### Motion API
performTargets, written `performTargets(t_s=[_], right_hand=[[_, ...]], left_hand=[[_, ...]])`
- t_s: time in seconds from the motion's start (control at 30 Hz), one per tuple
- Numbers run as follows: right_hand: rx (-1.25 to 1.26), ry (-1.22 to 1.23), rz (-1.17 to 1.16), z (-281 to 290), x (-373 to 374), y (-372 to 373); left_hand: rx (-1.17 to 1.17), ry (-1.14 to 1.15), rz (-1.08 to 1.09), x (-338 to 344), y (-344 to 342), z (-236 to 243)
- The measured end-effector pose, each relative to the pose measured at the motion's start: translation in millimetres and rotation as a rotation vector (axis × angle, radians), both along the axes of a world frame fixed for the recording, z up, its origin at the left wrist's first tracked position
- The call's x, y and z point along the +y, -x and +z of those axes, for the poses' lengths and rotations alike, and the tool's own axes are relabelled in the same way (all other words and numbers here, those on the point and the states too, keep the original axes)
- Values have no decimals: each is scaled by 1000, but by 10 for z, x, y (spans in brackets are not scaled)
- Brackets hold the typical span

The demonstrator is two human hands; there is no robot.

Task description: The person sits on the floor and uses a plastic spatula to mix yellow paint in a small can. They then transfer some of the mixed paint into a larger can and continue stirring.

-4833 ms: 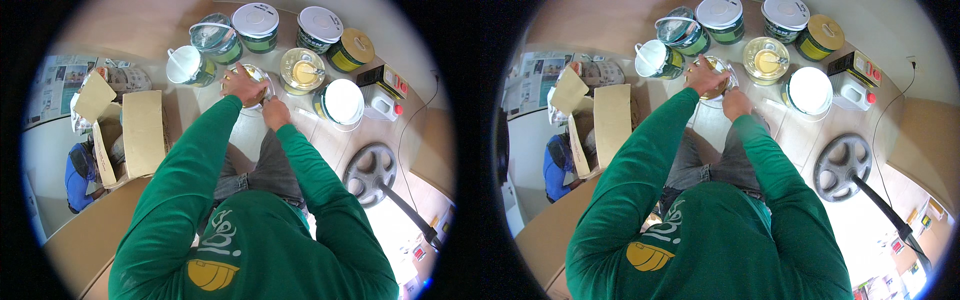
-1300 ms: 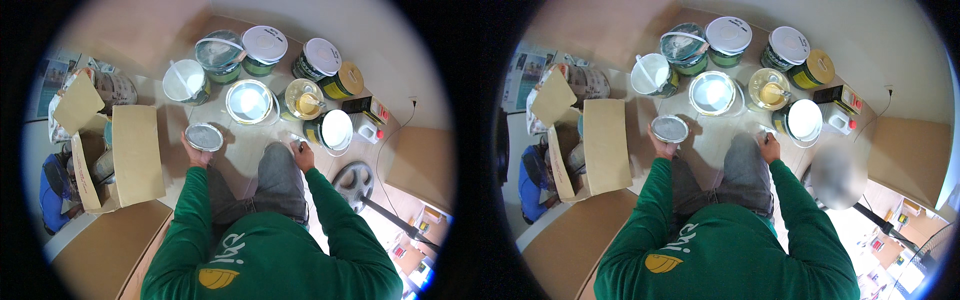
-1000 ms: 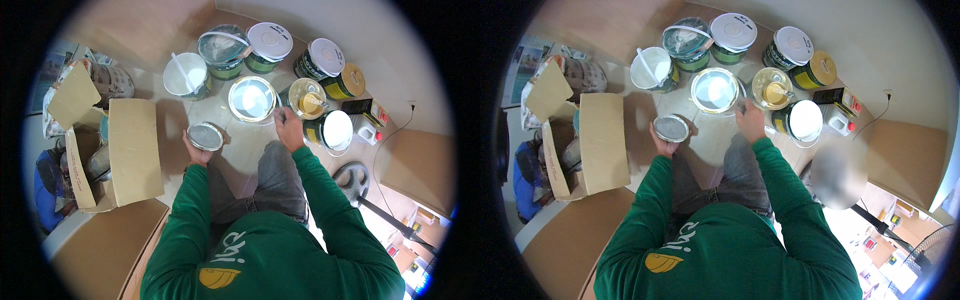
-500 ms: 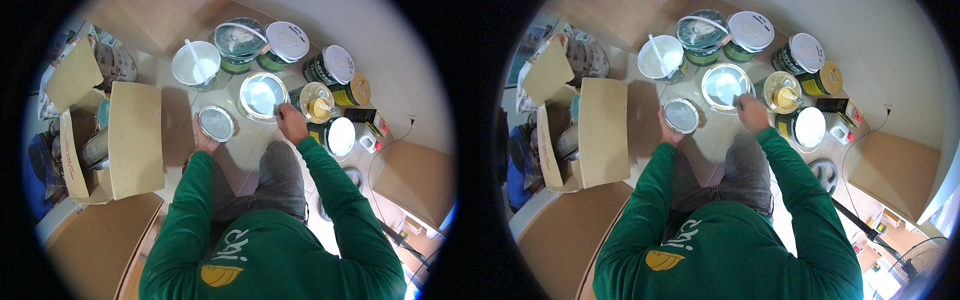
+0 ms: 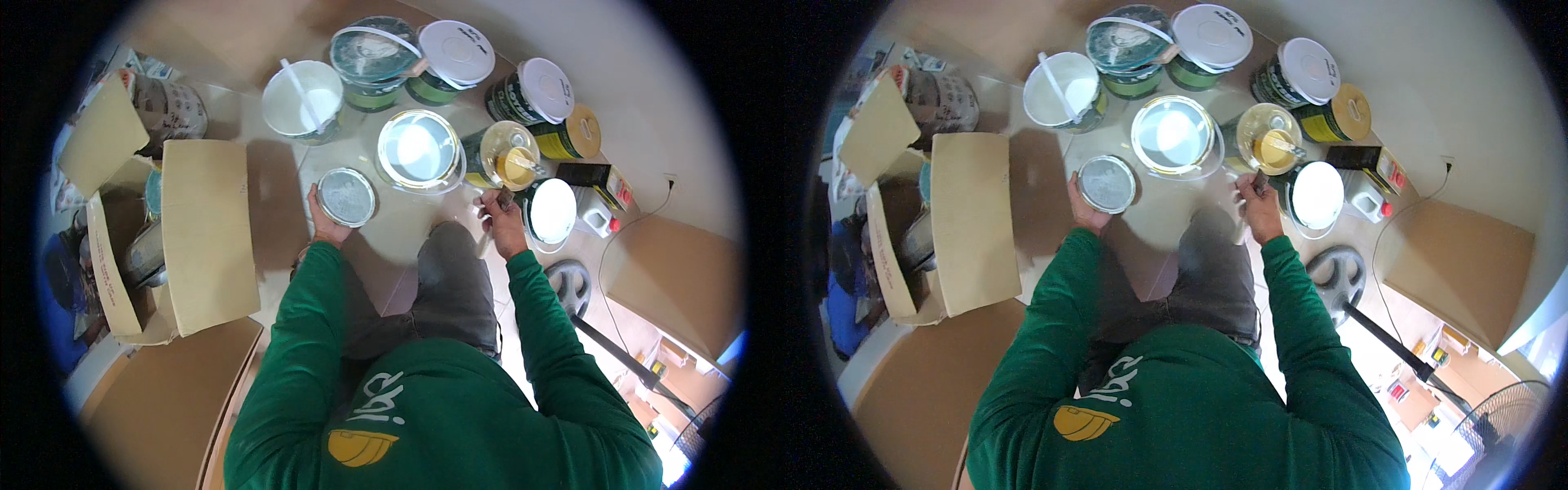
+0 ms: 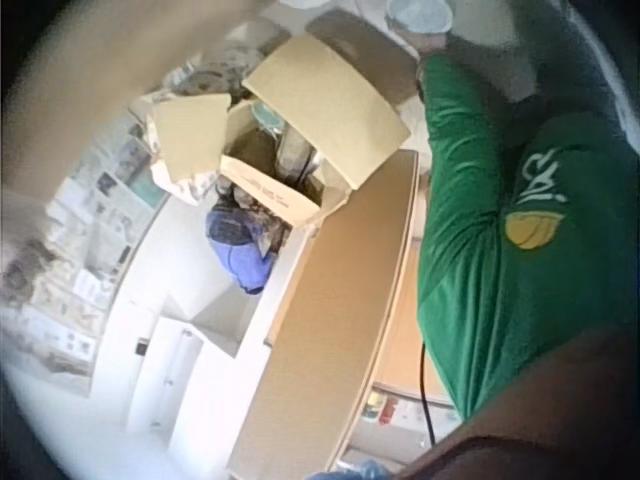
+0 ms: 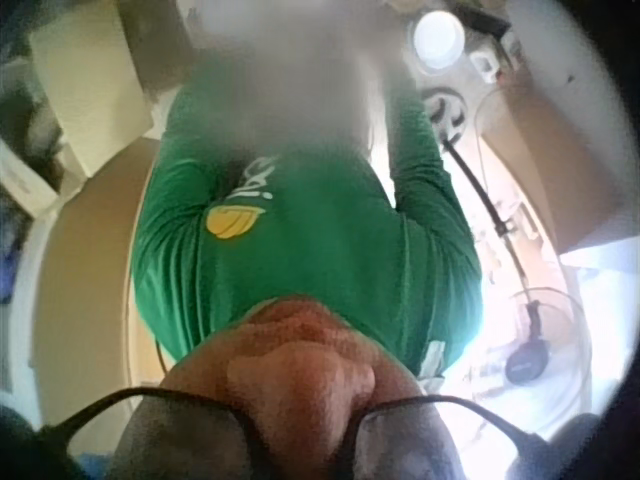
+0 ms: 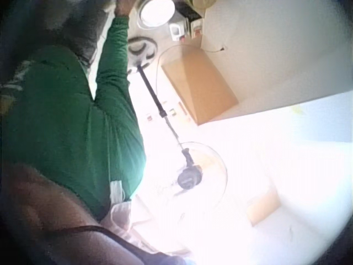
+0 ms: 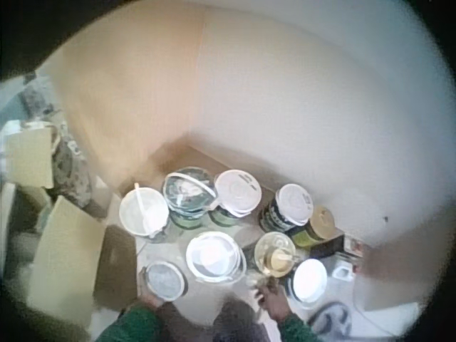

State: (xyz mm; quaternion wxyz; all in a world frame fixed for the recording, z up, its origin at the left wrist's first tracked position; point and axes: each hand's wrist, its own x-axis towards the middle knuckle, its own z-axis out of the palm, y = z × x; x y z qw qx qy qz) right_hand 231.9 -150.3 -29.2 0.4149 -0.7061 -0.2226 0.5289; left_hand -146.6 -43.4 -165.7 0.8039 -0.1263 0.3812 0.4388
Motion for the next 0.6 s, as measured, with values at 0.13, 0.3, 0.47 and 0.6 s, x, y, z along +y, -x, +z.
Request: performTargets(t_s=[0.13, 0.3, 0.47, 0.6], right_hand=[[-514, 270, 268, -695, -641, -667], [-553, 368, 207, -1461, -1394, -808], [-767, 370, 251, -1726, -1345, -553], [-707, 553, 185, -1841, -1319, -597]], left_hand=[[-39, 31, -42, 11, 76, -88], [372, 98, -114, -9, 264, -160], [948, -58, -236, -342, 784, -440], [1052, -311, -392, -519, 301, -42]])
